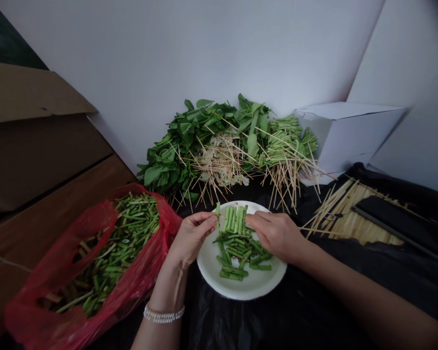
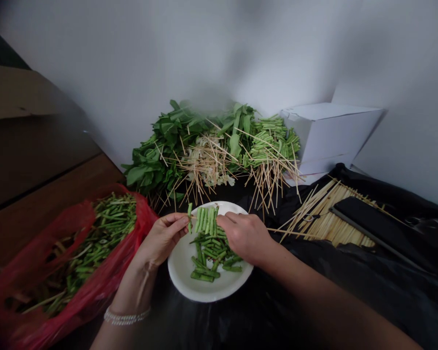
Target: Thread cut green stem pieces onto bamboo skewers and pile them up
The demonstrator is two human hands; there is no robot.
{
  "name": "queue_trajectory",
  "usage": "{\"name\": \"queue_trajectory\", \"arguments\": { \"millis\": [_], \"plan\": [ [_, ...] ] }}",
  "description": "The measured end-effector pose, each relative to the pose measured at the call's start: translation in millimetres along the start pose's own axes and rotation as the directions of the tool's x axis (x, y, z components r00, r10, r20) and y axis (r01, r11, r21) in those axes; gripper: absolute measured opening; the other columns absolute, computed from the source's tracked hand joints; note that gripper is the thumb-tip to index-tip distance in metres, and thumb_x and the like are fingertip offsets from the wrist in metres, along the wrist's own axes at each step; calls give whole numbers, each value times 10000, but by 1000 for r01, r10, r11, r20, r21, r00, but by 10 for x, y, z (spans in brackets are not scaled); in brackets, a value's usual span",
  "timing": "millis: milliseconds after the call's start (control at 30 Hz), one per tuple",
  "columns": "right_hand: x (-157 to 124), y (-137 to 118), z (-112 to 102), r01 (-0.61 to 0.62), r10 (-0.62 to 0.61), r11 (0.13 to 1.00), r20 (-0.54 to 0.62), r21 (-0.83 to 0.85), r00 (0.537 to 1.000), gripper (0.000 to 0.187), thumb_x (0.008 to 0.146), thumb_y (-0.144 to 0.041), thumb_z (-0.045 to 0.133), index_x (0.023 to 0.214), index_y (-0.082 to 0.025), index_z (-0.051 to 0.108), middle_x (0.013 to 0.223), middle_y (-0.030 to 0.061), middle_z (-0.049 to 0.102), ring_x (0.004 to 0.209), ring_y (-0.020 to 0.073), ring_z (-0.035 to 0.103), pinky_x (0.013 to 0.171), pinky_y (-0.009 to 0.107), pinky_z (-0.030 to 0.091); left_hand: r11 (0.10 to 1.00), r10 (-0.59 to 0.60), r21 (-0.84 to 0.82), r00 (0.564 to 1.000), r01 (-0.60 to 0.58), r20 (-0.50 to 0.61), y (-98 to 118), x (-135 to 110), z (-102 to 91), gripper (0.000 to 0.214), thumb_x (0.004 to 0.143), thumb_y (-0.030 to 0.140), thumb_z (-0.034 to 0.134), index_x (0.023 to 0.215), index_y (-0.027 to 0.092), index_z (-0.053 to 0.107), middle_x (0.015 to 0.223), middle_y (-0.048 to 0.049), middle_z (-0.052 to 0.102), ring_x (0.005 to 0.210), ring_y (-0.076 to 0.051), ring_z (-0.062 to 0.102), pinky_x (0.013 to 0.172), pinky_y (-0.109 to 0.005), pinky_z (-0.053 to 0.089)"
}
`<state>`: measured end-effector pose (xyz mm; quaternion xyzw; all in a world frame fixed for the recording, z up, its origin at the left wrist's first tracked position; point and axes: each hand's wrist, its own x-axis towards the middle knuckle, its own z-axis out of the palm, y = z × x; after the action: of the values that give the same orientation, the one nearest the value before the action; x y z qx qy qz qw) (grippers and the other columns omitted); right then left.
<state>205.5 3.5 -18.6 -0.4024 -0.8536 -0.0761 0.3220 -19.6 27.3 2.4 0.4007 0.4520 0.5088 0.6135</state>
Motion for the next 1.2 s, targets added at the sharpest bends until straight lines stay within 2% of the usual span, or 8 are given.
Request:
{"name": "queue_trajectory", "arguments": {
  "millis": [300, 467, 567, 733, 833, 967, 1100, 1200],
  "plan": [
    [-6, -7, 20, 14, -14, 1000, 18, 1, 1000, 283, 914, -93, 356, 918, -152, 632, 711, 10, 575, 639, 120, 520, 603, 242, 360, 995, 22, 96, 998, -27, 51, -59, -4, 25, 236, 584, 292, 874, 719, 138, 759, 619, -7, 696, 533, -69, 579, 538, -166, 460],
    [-3, -14, 24, 16, -19, 999, -53, -46, 998, 281, 918, -106, 367, 893, -149, 644, 689, 5, 569, 608, 120, 518, 572, 250, 352, 991, 87, 97, 993, -94, 81, -71, -16, 55, 200, 613, 279, 855, 744, 162, 761, 750, -26, 737, 635, -103, 619, 638, -212, 492],
    [6, 29, 3, 1, -14, 996, -137, -92, 991, 289, 922, -112, 373, 939, -142, 659, 695, 9, 583, 605, 118, 522, 568, 249, 353, 949, 139, 270, 985, -162, 104, -16, -56, 57, 213, 620, 285, 841, 779, 173, 753, 768, -27, 732, 656, -129, 617, 643, -242, 483],
    [24, 92, -34, -32, 0, 989, -213, -143, 977, 287, 926, -121, 391, 991, -133, 671, 705, 8, 592, 577, 105, 509, 548, 246, 343, 572, 4, 744, 908, -345, 418, 75, -178, 39, 102, 672, 270, 781, 714, 182, 752, 721, -18, 670, 671, -154, 593, 630, -254, 440],
    [27, 80, -28, -28, -3, 989, -205, -148, 979, 288, 928, -129, 392, 985, -137, 674, 698, 3, 585, 571, 106, 503, 544, 250, 341, 357, -157, 814, 829, -458, 536, 68, -243, 38, 91, 696, 253, 747, 781, 244, 779, 808, -9, 672, 749, -175, 606, 687, -269, 437],
    [24, 52, -8, -17, -15, 988, -197, -157, 980, 291, 931, -131, 392, 977, -134, 680, 688, 2, 578, 570, 115, 505, 542, 261, 340, 164, -205, 807, 780, -568, 591, 0, -271, 72, 192, 662, 199, 744, 827, 289, 789, 880, -19, 695, 901, -239, 596, 790, -314, 419],
    [25, 54, -7, -16, -17, 987, -204, -160, 979, 299, 927, -122, 386, 973, -138, 680, 686, 0, 580, 565, 109, 498, 539, 254, 338, 193, -164, 784, 769, -590, 618, -89, -253, 114, 148, 693, 184, 716, 794, 273, 779, 883, -19, 707, 914, -239, 600, 812, -319, 426],
    [32, 68, -32, -20, -18, 987, -230, -159, 973, 290, 925, -119, 396, 983, -132, 679, 684, 1, 582, 558, 101, 494, 541, 246, 340, 326, -59, 774, 806, -542, 589, -129, -225, 138, 136, 752, 205, 688, 835, 266, 776, 883, -17, 717, 883, -217, 622, 796, -306, 456]
  ]
}}
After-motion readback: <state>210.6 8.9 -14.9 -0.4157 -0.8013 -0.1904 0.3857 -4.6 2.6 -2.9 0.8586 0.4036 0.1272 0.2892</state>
